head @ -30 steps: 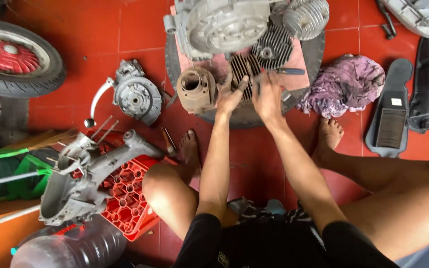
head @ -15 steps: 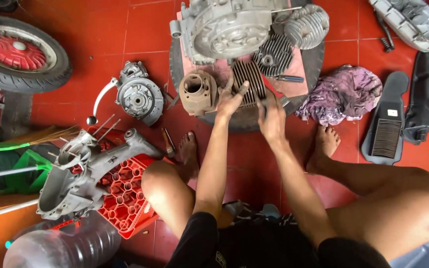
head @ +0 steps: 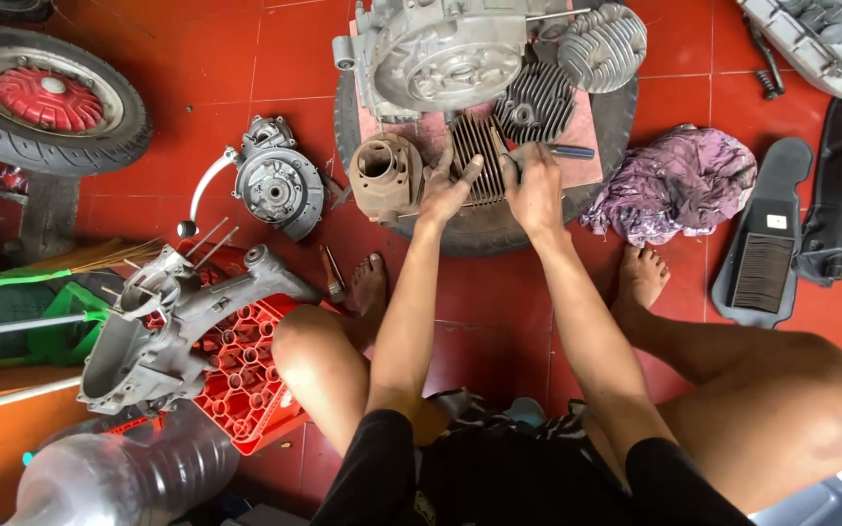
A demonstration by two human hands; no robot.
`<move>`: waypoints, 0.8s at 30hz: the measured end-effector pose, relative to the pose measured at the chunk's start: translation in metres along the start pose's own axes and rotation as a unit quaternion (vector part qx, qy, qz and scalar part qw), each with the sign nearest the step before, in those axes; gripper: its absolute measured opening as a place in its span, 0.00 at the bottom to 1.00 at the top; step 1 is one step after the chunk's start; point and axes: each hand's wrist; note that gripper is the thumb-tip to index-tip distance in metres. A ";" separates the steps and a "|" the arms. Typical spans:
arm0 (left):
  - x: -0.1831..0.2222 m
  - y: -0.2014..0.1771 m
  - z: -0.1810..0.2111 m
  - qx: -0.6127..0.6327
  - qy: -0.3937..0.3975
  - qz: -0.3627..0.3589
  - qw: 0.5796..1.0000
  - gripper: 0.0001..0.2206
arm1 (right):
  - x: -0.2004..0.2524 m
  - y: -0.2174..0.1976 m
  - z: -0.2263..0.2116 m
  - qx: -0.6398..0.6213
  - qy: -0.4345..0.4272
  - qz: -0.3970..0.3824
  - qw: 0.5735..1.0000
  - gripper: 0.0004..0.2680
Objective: Sanding the cooling fins of a motorcycle engine cylinder block using sandpaper to smooth the surface.
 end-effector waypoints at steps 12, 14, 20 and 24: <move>-0.002 -0.016 0.026 -0.334 -0.037 -0.084 0.938 0.48 | 0.046 -0.039 -0.024 -0.044 0.155 -0.086 0.983 0.05; -0.008 -0.021 0.043 -0.343 -0.067 -0.133 0.927 0.51 | 0.040 -0.035 -0.024 -0.048 0.094 -0.037 0.994 0.05; -0.007 -0.027 0.032 -0.288 -0.038 -0.121 0.949 0.48 | 0.036 -0.020 -0.042 -0.009 0.010 0.062 0.998 0.04; -0.025 -0.032 0.051 -0.270 -0.043 -0.150 0.950 0.50 | 0.031 -0.014 -0.032 0.020 -0.011 0.061 0.998 0.08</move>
Point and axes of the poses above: each hand's wrist, its own x-axis away from the middle knuckle, its own y-axis out of the palm, z = x × y, and after that the axes turned 7 degrees about x, right-handed
